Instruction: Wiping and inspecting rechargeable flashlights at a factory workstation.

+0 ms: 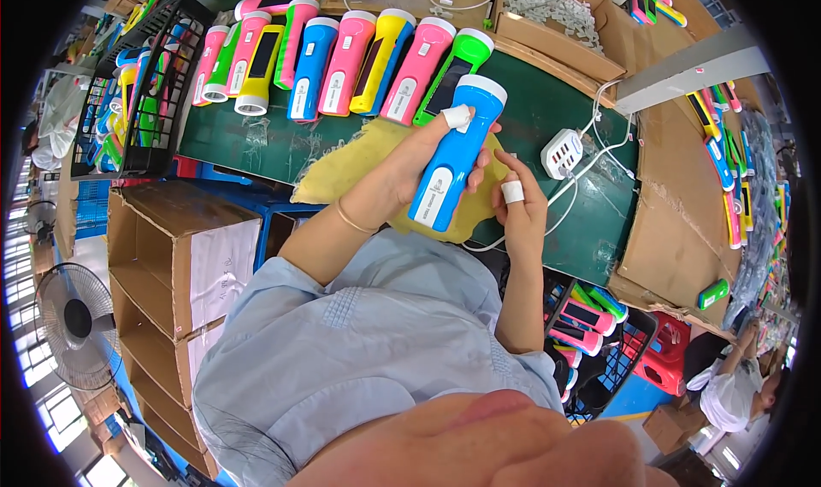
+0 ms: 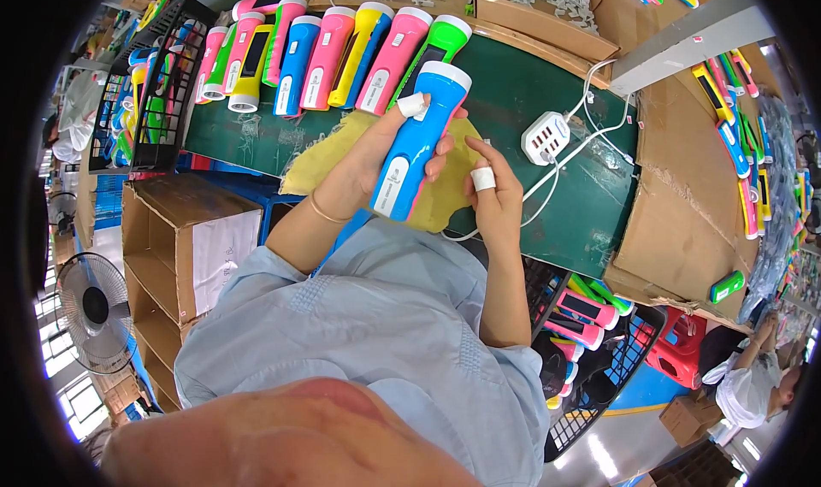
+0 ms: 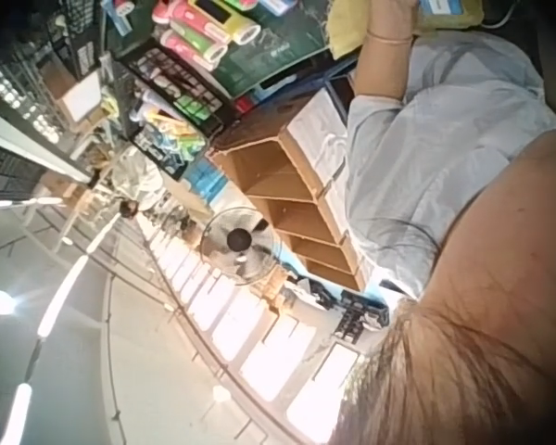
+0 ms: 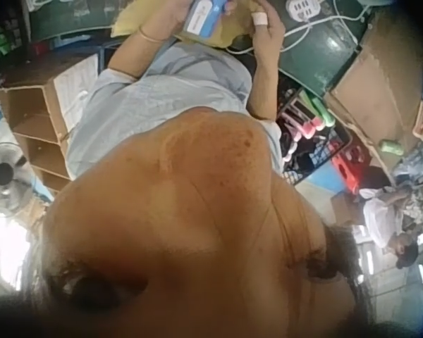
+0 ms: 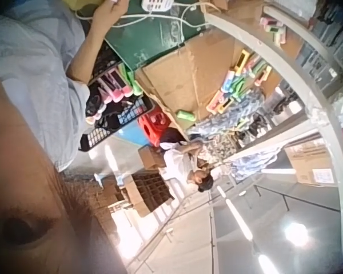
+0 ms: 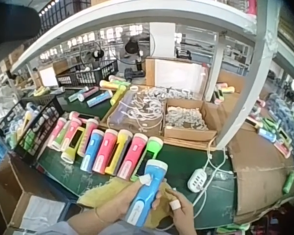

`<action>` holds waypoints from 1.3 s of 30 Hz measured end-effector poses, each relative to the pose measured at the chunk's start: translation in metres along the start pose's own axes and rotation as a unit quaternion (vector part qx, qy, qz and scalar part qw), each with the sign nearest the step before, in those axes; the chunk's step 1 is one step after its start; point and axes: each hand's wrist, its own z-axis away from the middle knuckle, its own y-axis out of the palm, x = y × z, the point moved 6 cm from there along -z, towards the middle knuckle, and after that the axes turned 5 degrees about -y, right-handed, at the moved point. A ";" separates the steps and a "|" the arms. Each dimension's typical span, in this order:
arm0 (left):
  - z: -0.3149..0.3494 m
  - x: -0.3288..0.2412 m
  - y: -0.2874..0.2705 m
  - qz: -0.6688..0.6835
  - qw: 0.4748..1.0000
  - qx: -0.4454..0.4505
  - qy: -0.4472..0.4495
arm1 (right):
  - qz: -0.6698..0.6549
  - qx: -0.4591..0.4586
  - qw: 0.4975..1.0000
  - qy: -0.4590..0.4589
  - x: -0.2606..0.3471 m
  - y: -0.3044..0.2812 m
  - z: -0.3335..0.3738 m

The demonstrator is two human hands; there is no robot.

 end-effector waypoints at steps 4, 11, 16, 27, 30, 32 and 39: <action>0.007 0.002 -0.004 -0.027 0.993 -0.108 0.033 | -0.035 -0.001 0.998 0.045 -0.004 -0.002 -0.003; 0.005 -0.036 -0.006 -0.319 0.911 -0.168 0.201 | -0.037 -0.026 0.999 0.027 0.005 -0.008 -0.012; 0.015 -0.107 0.033 -0.628 0.636 -0.337 0.295 | -0.114 -0.033 0.993 -0.002 0.014 -0.016 -0.023; -0.006 -0.069 0.005 -0.141 0.980 -0.061 0.128 | -0.041 -0.024 0.993 -0.109 0.042 -0.002 -0.028; -0.012 -0.047 -0.003 -0.136 0.983 -0.070 0.106 | 0.196 -0.010 0.950 -0.244 0.057 0.016 -0.029; -0.006 -0.041 0.005 -0.290 0.921 -0.176 0.191 | 0.354 -0.023 0.861 -0.364 0.074 0.031 -0.020; 0.009 -0.043 0.009 -0.202 0.931 -0.120 0.280 | 0.031 0.315 0.941 -0.118 0.064 0.032 -0.011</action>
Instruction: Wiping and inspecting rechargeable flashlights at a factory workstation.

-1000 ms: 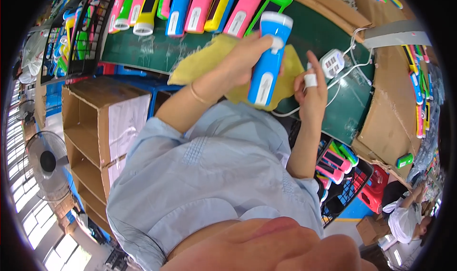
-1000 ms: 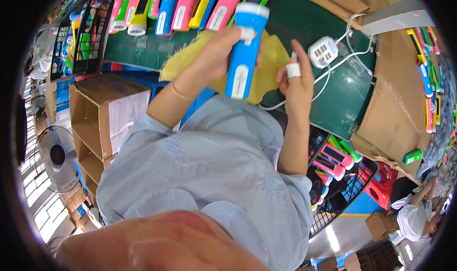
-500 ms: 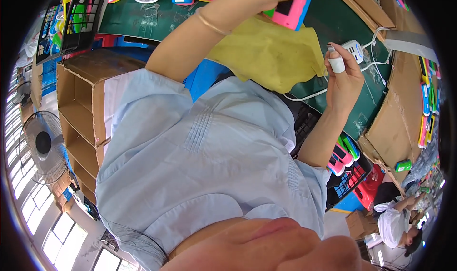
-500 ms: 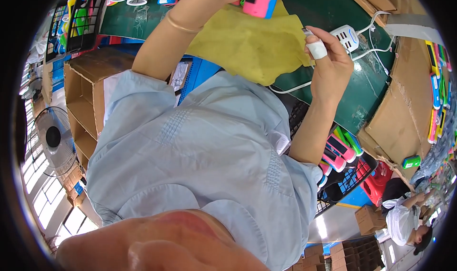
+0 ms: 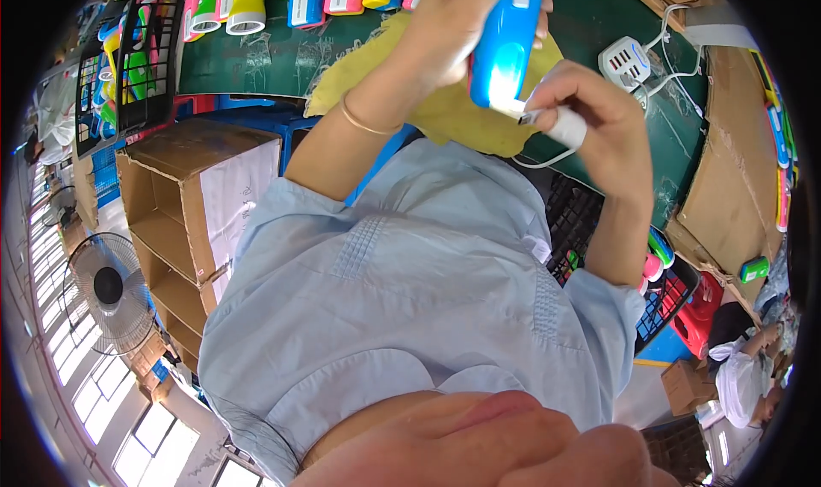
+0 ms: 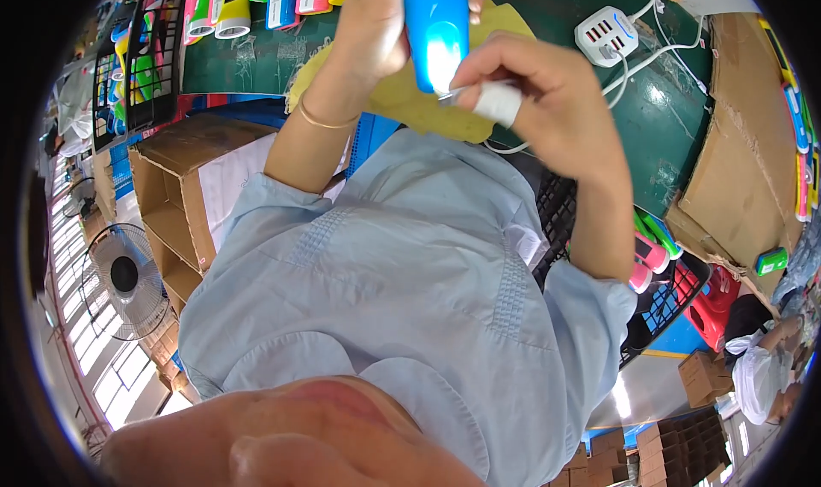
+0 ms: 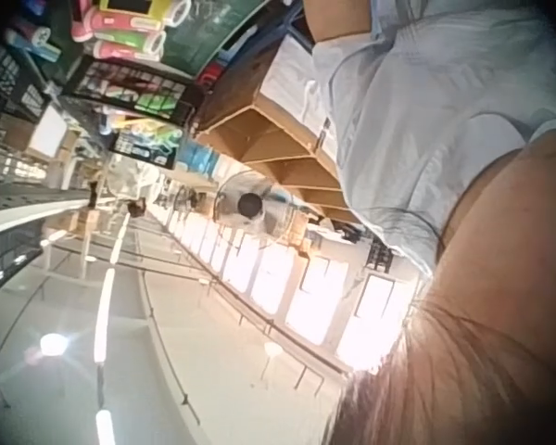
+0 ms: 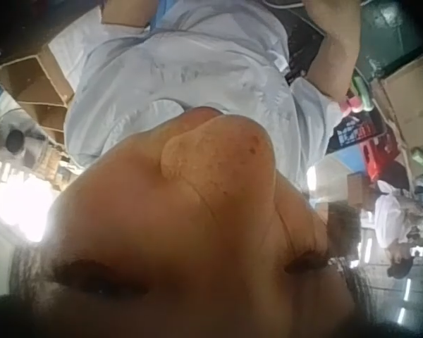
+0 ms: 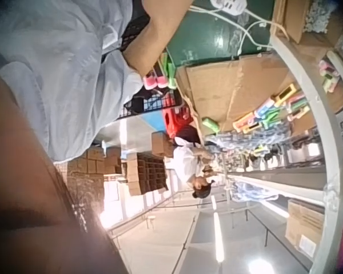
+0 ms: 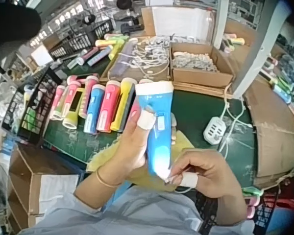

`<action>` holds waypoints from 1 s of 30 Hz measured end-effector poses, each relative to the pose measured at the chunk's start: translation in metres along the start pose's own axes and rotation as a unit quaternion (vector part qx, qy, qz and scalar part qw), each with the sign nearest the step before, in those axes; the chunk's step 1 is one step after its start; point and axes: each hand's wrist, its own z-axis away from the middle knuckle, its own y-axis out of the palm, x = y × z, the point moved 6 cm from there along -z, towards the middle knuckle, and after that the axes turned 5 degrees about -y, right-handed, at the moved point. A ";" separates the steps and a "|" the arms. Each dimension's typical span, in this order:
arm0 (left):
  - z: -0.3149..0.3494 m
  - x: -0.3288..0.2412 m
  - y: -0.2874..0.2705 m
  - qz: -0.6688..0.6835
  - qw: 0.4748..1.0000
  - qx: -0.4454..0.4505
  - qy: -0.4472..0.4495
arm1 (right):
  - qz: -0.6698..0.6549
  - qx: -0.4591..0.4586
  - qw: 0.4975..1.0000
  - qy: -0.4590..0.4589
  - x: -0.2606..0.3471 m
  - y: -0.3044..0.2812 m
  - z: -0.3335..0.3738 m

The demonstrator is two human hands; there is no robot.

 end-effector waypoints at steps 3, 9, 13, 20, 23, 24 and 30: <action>-0.001 -0.006 0.003 0.060 0.988 0.136 0.028 | 0.199 -0.037 0.969 -0.140 0.028 0.031 0.007; 0.003 -0.003 0.007 0.045 0.983 0.177 0.031 | 0.346 -0.015 0.869 -0.355 0.023 0.065 0.039; 0.010 0.006 0.018 0.190 0.964 0.186 0.030 | 0.400 -0.283 0.853 -0.181 0.026 0.049 0.023; 0.044 0.003 0.007 -0.108 0.980 0.068 0.152 | 0.134 -0.212 0.968 0.012 -0.047 0.028 0.020; 0.039 0.000 -0.004 -0.204 0.971 0.082 0.098 | 0.123 -0.268 0.954 0.060 -0.048 0.001 0.033; 0.039 -0.002 -0.003 -0.201 0.971 0.078 0.099 | 0.103 -0.288 0.947 0.103 -0.051 -0.007 0.039; 0.037 0.004 -0.003 -0.294 0.956 -0.015 -0.009 | 0.032 -0.279 0.959 0.047 -0.024 -0.006 0.030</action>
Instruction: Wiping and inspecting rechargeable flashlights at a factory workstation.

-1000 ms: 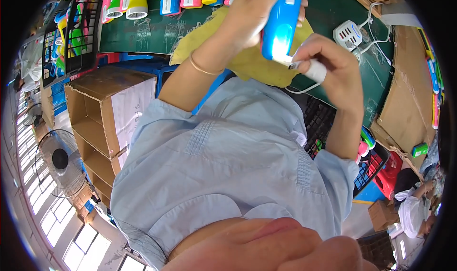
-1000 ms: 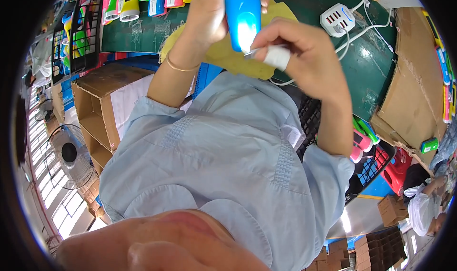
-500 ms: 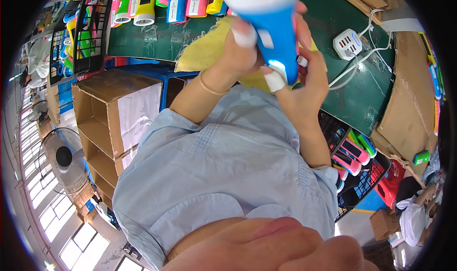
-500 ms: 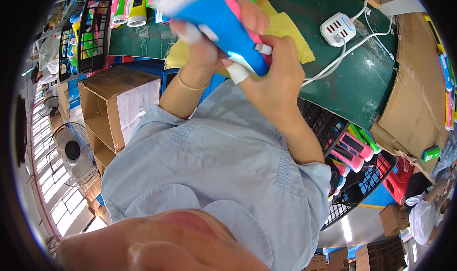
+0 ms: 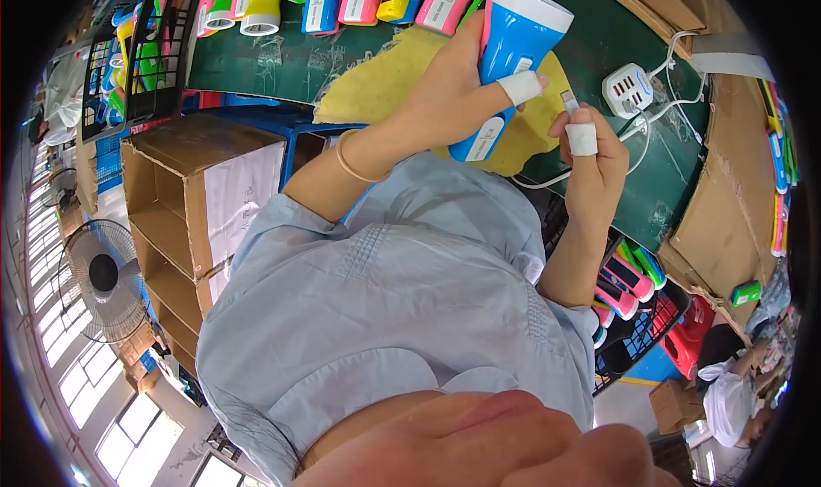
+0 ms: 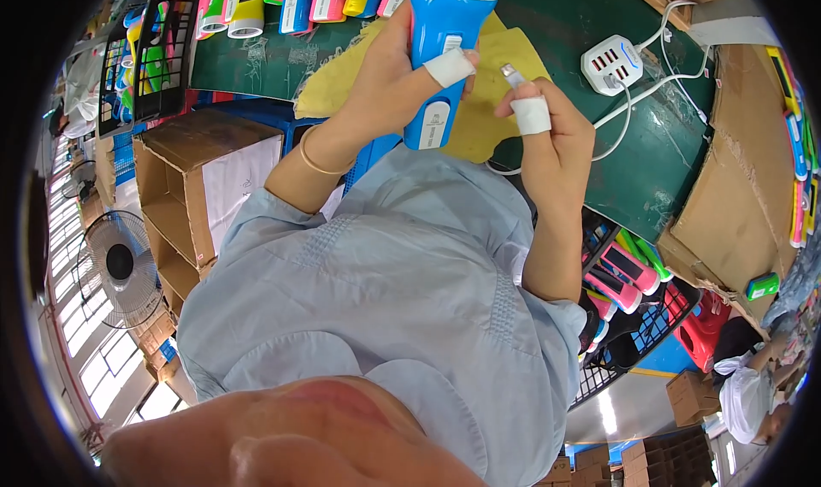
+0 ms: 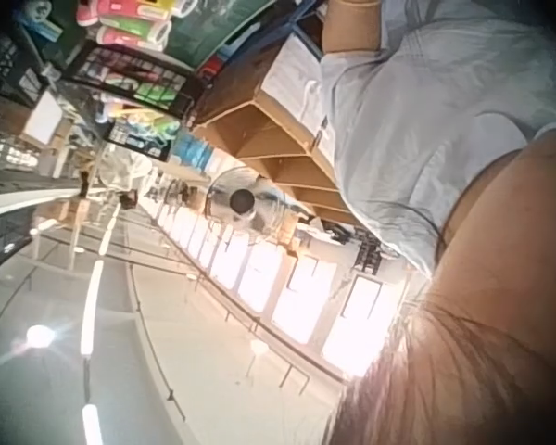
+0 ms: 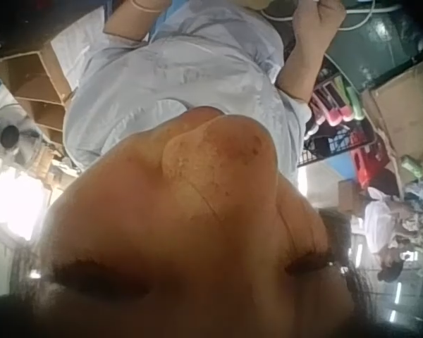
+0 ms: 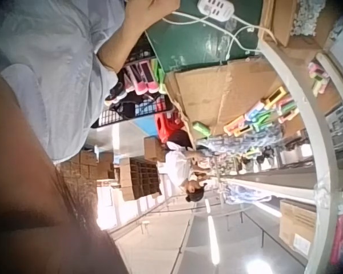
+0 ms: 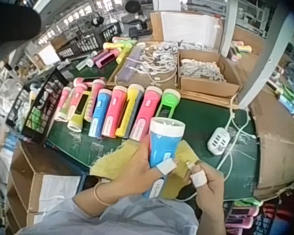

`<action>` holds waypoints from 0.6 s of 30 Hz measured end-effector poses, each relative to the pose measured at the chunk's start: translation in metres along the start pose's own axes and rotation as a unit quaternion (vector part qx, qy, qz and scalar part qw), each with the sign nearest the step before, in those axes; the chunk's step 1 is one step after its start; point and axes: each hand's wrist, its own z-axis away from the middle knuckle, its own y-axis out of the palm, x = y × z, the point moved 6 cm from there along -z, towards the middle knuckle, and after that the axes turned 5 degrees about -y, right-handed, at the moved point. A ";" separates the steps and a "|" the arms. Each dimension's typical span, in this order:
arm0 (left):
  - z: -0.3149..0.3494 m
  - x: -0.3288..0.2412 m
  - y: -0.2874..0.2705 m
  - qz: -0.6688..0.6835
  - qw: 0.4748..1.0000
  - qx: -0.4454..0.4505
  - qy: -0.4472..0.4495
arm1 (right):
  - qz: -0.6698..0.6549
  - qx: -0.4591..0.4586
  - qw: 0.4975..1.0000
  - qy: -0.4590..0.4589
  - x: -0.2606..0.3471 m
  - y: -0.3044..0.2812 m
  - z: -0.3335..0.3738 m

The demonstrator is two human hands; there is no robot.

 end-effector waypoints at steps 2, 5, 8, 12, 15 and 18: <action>-0.004 0.000 -0.003 -0.048 0.998 -0.004 0.042 | 0.023 0.034 0.998 -0.040 0.016 0.010 -0.005; -0.007 -0.005 -0.008 -0.083 0.993 0.029 0.081 | 0.009 0.052 0.996 -0.070 0.026 0.016 -0.014; -0.004 -0.021 -0.003 -0.050 0.993 0.003 0.110 | 0.073 0.091 0.991 -0.067 0.033 0.024 -0.025; -0.008 -0.014 -0.013 -0.219 0.969 -0.021 0.116 | 0.116 0.083 0.984 -0.109 0.030 0.029 -0.032; -0.007 -0.011 -0.018 -0.217 0.972 -0.066 0.064 | 0.169 0.049 0.979 -0.108 0.031 0.029 -0.033; -0.005 -0.012 -0.017 -0.241 0.962 -0.087 0.098 | 0.189 0.055 0.976 -0.090 0.029 0.031 -0.035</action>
